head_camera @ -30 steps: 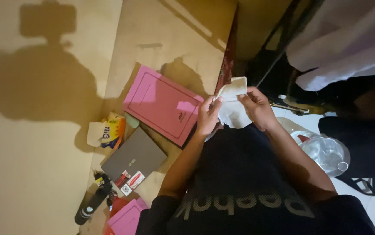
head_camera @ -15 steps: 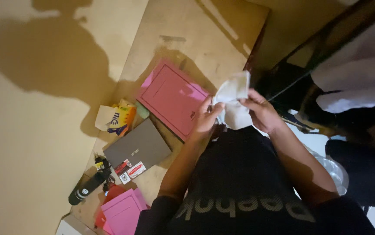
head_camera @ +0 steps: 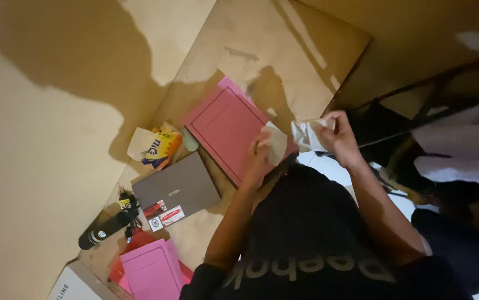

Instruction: The person wipes a wooden desk surface with a white cloth, moving the cloth back and forth across the surface. They shift a pink folder to access more area and continue wiping the desk.

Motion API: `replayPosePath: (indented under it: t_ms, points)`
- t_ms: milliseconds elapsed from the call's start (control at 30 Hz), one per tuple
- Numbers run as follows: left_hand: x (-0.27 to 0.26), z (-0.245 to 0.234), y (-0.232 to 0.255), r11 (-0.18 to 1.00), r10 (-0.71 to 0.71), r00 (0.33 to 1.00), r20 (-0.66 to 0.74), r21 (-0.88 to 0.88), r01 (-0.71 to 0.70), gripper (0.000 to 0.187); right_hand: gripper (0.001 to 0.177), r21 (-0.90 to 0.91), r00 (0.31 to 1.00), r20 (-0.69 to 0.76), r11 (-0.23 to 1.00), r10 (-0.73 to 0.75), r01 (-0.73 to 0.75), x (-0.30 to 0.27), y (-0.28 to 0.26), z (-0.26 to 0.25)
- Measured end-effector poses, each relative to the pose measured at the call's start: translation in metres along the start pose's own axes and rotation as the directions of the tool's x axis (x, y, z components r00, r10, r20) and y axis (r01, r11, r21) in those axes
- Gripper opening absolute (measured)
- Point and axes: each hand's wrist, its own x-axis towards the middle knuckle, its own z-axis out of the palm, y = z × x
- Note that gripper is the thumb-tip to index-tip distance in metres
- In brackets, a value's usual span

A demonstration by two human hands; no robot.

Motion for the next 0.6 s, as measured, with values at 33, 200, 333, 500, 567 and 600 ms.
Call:
replayPosePath:
  t_ms: [33, 200, 333, 500, 567, 600]
  points:
    - [-0.006, -0.002, 0.015, 0.998, -0.035, 0.999, -0.036, -0.060, 0.033, 0.045, 0.037, -0.214, 0.998, -0.062, 0.976, 0.015, -0.028, 0.007, -0.011, 0.001]
    - [0.024, -0.025, -0.023, 0.801, -0.044, 0.996, 0.082, -0.593, 0.084, 0.053, 0.041, -0.668, 0.914, -0.046, 0.692, -0.404, 0.272, 0.073, 0.016, -0.009]
    - [0.043, -0.056, -0.055, 0.704, -0.165, 0.985, 0.048, -0.694, 0.152, 0.052, 0.046, -0.840, 0.881, 0.279, 0.347, -0.382, 0.417, 0.120, 0.047, -0.001]
    - [0.044, -0.078, -0.040, 0.723, -0.100, 0.994, 0.052, -0.682, 0.108, 0.052, 0.047, -0.677, 0.897, 0.344, 0.588, -0.280, 0.443, 0.138, 0.035, 0.040]
    - [0.048, -0.082, -0.036, 0.670, -0.292, 0.956, -0.028, -0.719, 0.183, 0.070, 0.060, -0.961, 0.900, 0.239, 0.042, -0.365, 0.273, 0.155, 0.068, 0.049]
    - [0.048, -0.085, -0.031, 0.668, -0.298, 0.954, -0.034, -0.721, 0.183, 0.070, 0.060, -0.960, 0.902, 0.243, 0.044, -0.358, 0.276, 0.157, 0.074, 0.050]
